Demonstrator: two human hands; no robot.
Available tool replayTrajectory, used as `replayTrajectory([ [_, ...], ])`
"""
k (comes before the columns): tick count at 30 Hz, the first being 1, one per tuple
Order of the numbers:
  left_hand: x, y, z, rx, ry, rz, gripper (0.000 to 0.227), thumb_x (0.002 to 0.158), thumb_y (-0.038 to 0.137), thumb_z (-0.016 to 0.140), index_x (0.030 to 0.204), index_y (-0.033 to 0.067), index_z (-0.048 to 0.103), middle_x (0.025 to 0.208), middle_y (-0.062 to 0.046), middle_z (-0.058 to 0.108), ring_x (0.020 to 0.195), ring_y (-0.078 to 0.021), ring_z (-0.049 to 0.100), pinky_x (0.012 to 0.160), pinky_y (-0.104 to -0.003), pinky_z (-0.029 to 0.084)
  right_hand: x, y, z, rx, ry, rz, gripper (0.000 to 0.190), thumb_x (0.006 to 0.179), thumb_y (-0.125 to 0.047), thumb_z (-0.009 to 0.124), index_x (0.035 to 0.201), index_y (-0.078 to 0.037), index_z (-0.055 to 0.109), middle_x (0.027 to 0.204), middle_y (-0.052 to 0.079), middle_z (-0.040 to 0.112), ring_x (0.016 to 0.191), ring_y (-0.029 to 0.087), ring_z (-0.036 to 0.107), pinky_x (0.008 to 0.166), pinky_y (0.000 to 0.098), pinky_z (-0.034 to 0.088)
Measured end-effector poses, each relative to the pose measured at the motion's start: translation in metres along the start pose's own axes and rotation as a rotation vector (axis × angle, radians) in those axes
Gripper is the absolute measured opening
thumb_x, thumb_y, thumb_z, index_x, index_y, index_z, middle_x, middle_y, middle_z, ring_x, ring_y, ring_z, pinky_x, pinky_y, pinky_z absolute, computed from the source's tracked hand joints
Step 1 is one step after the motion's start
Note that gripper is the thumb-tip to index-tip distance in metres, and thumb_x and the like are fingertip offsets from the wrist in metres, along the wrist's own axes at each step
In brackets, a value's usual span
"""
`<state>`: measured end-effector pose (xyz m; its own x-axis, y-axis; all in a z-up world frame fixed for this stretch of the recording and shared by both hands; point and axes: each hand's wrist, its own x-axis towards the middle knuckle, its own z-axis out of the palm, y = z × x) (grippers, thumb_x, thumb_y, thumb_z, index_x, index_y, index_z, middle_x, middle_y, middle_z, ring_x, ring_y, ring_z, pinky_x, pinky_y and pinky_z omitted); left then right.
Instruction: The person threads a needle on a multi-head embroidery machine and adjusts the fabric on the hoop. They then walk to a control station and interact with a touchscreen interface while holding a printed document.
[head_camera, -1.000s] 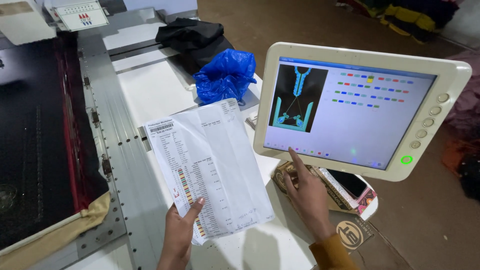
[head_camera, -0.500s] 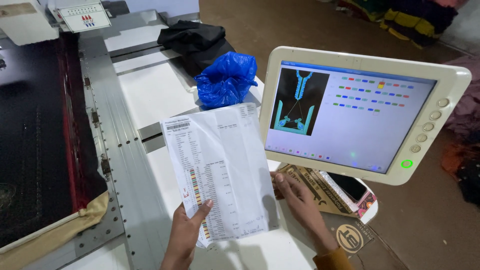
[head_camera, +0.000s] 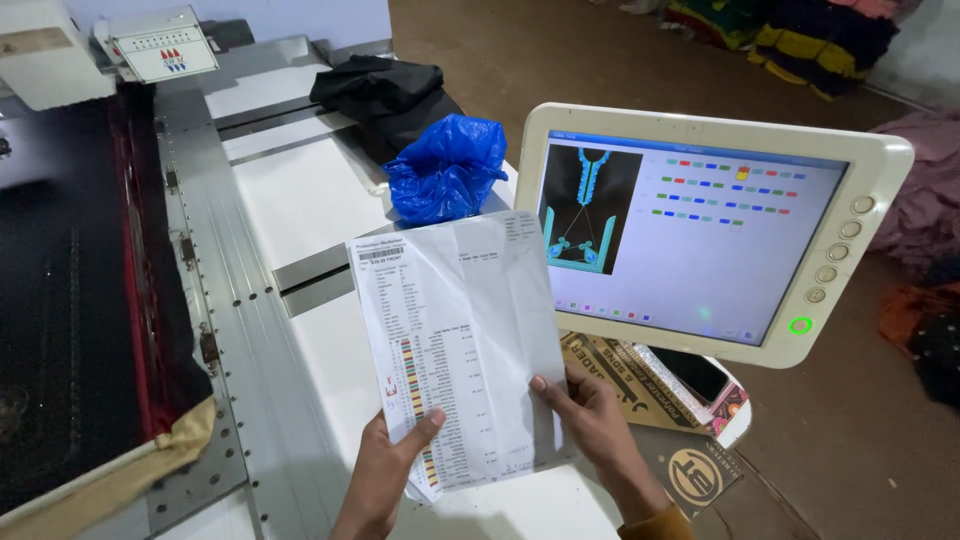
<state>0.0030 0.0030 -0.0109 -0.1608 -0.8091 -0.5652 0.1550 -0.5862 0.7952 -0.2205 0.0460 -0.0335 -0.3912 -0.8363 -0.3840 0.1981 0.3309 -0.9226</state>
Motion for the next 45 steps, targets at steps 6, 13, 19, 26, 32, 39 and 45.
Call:
replayTrajectory([
  [6,-0.008,0.002,0.005,0.039,-0.027,-0.070,0.049,0.084,0.012,0.073,0.132,-0.0002,0.071,0.127,-0.017,0.080,0.114,-0.0353,0.074,0.103,-0.048,0.059,-0.007,-0.004,-0.003,0.012,0.013,0.007,0.043,0.088,-0.019,0.072,0.127,-0.002,0.076,0.096,0.014,0.075,0.081,0.025,0.066,0.073,0.0355,0.055],
  [13,0.004,-0.015,-0.005,0.031,-0.041,0.021,0.048,0.084,0.011,0.073,0.131,-0.0012,0.073,0.128,-0.017,0.080,0.117,-0.0328,0.074,0.107,-0.045,0.058,-0.017,-0.010,-0.001,0.018,-0.021,0.061,0.041,0.085,-0.014,0.074,0.122,0.002,0.076,0.113,0.019,0.081,0.091,0.031,0.074,0.073,0.0404,0.061],
  [19,0.001,-0.007,-0.006,0.034,-0.046,0.035,0.048,0.084,0.012,0.072,0.132,0.0021,0.072,0.126,-0.015,0.081,0.111,-0.0330,0.077,0.097,-0.046,0.063,-0.006,-0.004,-0.004,-0.053,-0.004,0.071,0.034,0.086,-0.013,0.075,0.115,0.004,0.078,0.106,0.020,0.082,0.089,0.032,0.074,0.076,0.0422,0.059],
  [26,0.013,-0.008,-0.017,-0.042,-0.032,0.101,0.049,0.083,0.009,0.073,0.132,0.0018,0.069,0.128,-0.015,0.079,0.113,-0.0320,0.075,0.099,-0.045,0.062,-0.002,-0.011,0.005,-0.060,-0.069,0.100,0.039,0.085,-0.013,0.073,0.119,0.005,0.077,0.109,0.023,0.081,0.086,0.035,0.074,0.068,0.0435,0.059],
  [32,0.019,-0.014,-0.023,0.003,-0.027,0.094,0.049,0.083,0.014,0.074,0.131,0.0039,0.069,0.127,-0.013,0.080,0.111,-0.0315,0.076,0.096,-0.046,0.063,-0.007,-0.025,0.021,-0.079,-0.069,0.125,0.047,0.087,-0.019,0.069,0.129,0.000,0.071,0.118,0.020,0.078,0.096,0.035,0.073,0.079,0.0452,0.059],
  [39,0.011,-0.012,-0.027,-0.009,-0.024,0.097,0.048,0.083,0.014,0.075,0.129,0.0045,0.069,0.126,-0.013,0.080,0.111,-0.0309,0.075,0.097,-0.046,0.062,-0.006,-0.022,0.026,-0.084,-0.055,0.108,0.054,0.080,-0.022,0.072,0.131,-0.003,0.072,0.115,0.019,0.079,0.090,0.034,0.071,0.072,0.0458,0.058],
  [45,0.014,-0.016,-0.029,-0.073,-0.036,0.094,0.044,0.084,0.011,0.074,0.128,0.0036,0.071,0.124,-0.015,0.080,0.109,-0.0331,0.076,0.096,-0.048,0.062,-0.008,-0.022,0.028,-0.097,-0.059,0.091,0.050,0.082,-0.020,0.073,0.129,-0.003,0.073,0.111,0.019,0.081,0.086,0.033,0.072,0.064,0.0437,0.058],
])
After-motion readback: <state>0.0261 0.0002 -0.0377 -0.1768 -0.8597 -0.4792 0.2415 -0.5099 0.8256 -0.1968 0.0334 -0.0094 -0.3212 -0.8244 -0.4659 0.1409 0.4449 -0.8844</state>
